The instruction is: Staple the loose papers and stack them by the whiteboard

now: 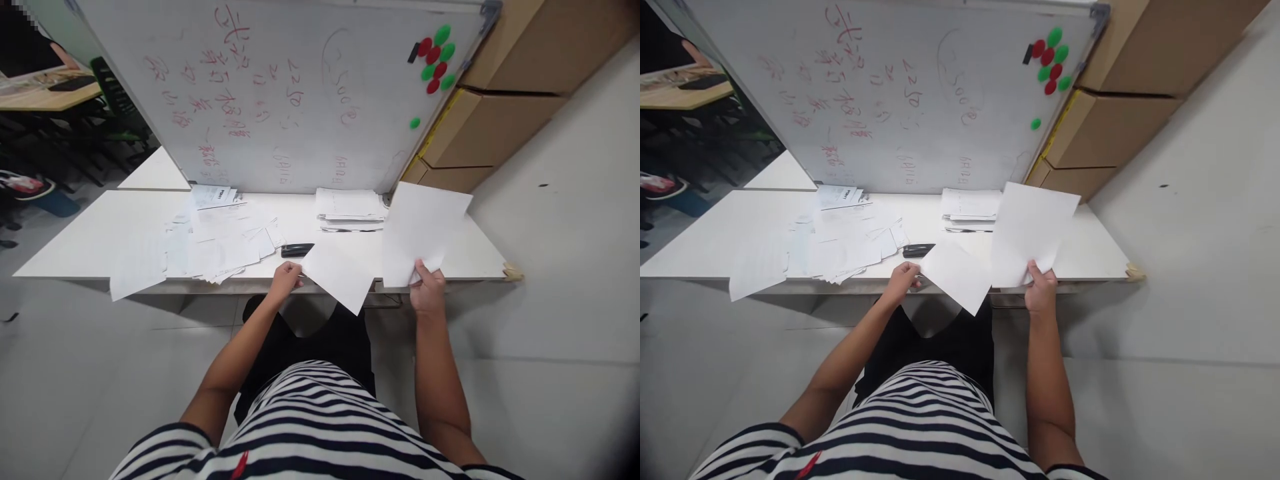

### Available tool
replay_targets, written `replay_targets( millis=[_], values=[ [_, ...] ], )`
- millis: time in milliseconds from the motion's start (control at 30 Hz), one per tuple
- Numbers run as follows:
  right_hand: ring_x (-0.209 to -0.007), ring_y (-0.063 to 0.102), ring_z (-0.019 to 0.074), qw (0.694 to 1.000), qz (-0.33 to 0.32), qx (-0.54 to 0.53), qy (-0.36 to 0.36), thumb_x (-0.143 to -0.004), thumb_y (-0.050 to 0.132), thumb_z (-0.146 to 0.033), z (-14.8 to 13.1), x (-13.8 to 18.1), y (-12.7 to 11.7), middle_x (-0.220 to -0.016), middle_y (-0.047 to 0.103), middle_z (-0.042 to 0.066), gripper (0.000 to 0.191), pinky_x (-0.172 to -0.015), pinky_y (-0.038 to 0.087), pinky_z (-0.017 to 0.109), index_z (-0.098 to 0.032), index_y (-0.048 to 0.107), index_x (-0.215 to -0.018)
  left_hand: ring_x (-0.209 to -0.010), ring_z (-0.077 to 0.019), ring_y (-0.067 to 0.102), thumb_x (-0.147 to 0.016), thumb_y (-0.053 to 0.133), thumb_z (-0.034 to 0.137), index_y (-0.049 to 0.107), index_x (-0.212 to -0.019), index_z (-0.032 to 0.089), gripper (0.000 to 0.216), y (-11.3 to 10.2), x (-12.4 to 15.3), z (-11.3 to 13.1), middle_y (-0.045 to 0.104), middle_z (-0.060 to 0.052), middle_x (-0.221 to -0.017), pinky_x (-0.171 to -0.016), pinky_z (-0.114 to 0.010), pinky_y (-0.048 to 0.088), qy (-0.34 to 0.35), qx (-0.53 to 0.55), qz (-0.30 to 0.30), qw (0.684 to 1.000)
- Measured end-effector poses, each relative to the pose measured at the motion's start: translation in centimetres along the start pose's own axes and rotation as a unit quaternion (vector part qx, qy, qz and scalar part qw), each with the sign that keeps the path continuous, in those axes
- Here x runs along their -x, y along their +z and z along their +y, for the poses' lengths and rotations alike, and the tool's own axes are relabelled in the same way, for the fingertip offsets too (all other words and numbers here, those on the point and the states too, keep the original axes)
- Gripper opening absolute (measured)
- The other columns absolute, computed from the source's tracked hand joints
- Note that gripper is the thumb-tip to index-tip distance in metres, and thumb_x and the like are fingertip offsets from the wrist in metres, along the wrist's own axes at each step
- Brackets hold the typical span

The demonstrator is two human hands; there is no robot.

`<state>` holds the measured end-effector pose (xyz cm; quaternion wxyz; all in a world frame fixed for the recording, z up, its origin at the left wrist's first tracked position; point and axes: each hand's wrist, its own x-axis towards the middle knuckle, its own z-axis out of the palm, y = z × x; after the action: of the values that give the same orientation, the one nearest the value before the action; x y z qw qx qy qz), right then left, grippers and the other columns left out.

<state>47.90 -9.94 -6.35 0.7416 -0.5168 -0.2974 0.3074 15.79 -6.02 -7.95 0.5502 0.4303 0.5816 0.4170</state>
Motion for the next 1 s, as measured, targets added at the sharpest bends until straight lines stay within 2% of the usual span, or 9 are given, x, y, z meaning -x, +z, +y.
replay_targets(
  millis=[100, 233, 300, 367, 500, 767, 867, 933, 1000],
  values=[
    [-0.095, 0.065, 0.0217, 0.992, -0.092, 0.077, 0.042, -0.068, 0.074, -0.040, 0.1, -0.1, -0.2, -0.092, 0.071, 0.005, 0.041, -0.087, 0.052, 0.037, -0.016, 0.066, -0.100, -0.045, -0.0066, 0.054, -0.074, 0.060, 0.033, 0.055, -0.075, 0.017, 0.017, 0.5, 0.0, -1.4, 0.064, -0.001, -0.076, -0.048, -0.021, 0.045, -0.025, 0.014, -0.004, 1.000],
    [-0.076, 0.066, 0.0215, 0.925, -0.252, 0.225, 0.173, -0.064, 0.078, -0.041, 1.8, -0.3, -0.1, -0.083, 0.072, 0.005, 0.041, -0.069, 0.053, 0.034, -0.015, 0.070, -0.094, -0.048, -0.0069, 0.056, -0.074, 0.061, 0.034, 0.056, -0.078, 0.016, 0.019, 0.3, -0.3, -2.2, 0.061, 0.000, -0.075, -0.049, -0.021, 0.046, -0.048, 0.035, -0.007, 0.998],
    [-0.069, 0.065, 0.0207, 0.901, -0.275, 0.261, 0.213, -0.065, 0.077, -0.042, 2.9, -0.2, 0.2, -0.083, 0.073, 0.006, 0.039, -0.060, 0.052, 0.031, -0.014, 0.071, -0.091, -0.052, -0.0086, 0.060, -0.074, 0.063, 0.035, 0.055, -0.079, 0.017, 0.021, 0.0, -0.5, -2.5, 0.061, 0.000, -0.074, -0.051, -0.021, 0.047, -0.059, 0.053, -0.017, 0.997],
    [-0.065, 0.065, 0.0205, 0.894, -0.277, 0.266, 0.231, -0.065, 0.077, -0.043, 4.0, 0.1, 0.8, -0.082, 0.073, 0.006, 0.039, -0.055, 0.051, 0.029, -0.014, 0.071, -0.090, -0.057, -0.0104, 0.063, -0.074, 0.064, 0.037, 0.054, -0.080, 0.017, 0.022, -0.3, -0.7, -2.7, 0.061, 0.000, -0.073, -0.054, -0.022, 0.048, -0.066, 0.069, -0.030, 0.995],
    [-0.068, 0.066, 0.0214, 0.874, -0.309, 0.266, 0.263, -0.065, 0.077, -0.042, 5.7, 1.0, 2.0, -0.085, 0.074, 0.007, 0.037, -0.057, 0.052, 0.030, -0.015, 0.072, -0.090, -0.054, -0.0092, 0.061, -0.077, 0.062, 0.038, 0.053, -0.083, 0.017, 0.024, -0.6, -0.6, -2.9, 0.061, 0.000, -0.075, -0.051, -0.021, 0.046, -0.063, 0.071, -0.038, 0.995],
    [-0.072, 0.066, 0.0229, 0.869, -0.319, 0.268, 0.268, -0.066, 0.075, -0.042, 6.5, 1.4, 2.4, -0.087, 0.073, 0.007, 0.037, -0.062, 0.052, 0.032, -0.016, 0.071, -0.092, -0.050, -0.0101, 0.061, -0.081, 0.058, 0.036, 0.055, -0.088, 0.017, 0.021, -0.4, -0.3, -2.9, 0.064, -0.003, -0.079, -0.047, -0.022, 0.044, -0.026, -0.010, -0.010, 1.000],
    [-0.079, 0.066, 0.0234, 0.875, -0.327, 0.291, 0.207, -0.067, 0.073, -0.042, 6.2, 1.3, 2.6, -0.089, 0.072, 0.006, 0.038, -0.071, 0.053, 0.035, -0.018, 0.070, -0.095, -0.049, -0.0106, 0.061, -0.080, 0.058, 0.036, 0.054, -0.087, 0.017, 0.020, -0.2, -0.5, -3.3, 0.064, -0.001, -0.075, -0.048, -0.022, 0.045, -0.016, -0.036, 0.001, 0.999],
    [-0.092, 0.063, 0.0228, 0.909, -0.276, 0.287, 0.123, -0.068, 0.072, -0.041, 6.2, 1.8, 3.0, -0.100, 0.068, 0.006, 0.045, -0.082, 0.051, 0.037, -0.020, 0.065, -0.107, -0.050, -0.0108, 0.062, -0.080, 0.058, 0.035, 0.053, -0.088, 0.018, 0.019, -0.1, -0.6, -3.6, 0.063, 0.000, -0.072, -0.049, -0.022, 0.045, -0.008, -0.027, 0.010, 1.000],
    [-0.105, 0.059, 0.0212, 0.952, -0.153, 0.261, 0.045, -0.072, 0.069, -0.040, 6.8, 3.0, 3.3, -0.115, 0.061, 0.009, 0.057, -0.091, 0.047, 0.037, -0.021, 0.054, -0.123, -0.052, -0.0110, 0.062, -0.080, 0.057, 0.034, 0.053, -0.088, 0.018, 0.019, 0.0, -0.7, -3.9, 0.063, 0.000, -0.071, -0.050, -0.022, 0.045, -0.006, 0.000, 0.024, 1.000]
  ],
)
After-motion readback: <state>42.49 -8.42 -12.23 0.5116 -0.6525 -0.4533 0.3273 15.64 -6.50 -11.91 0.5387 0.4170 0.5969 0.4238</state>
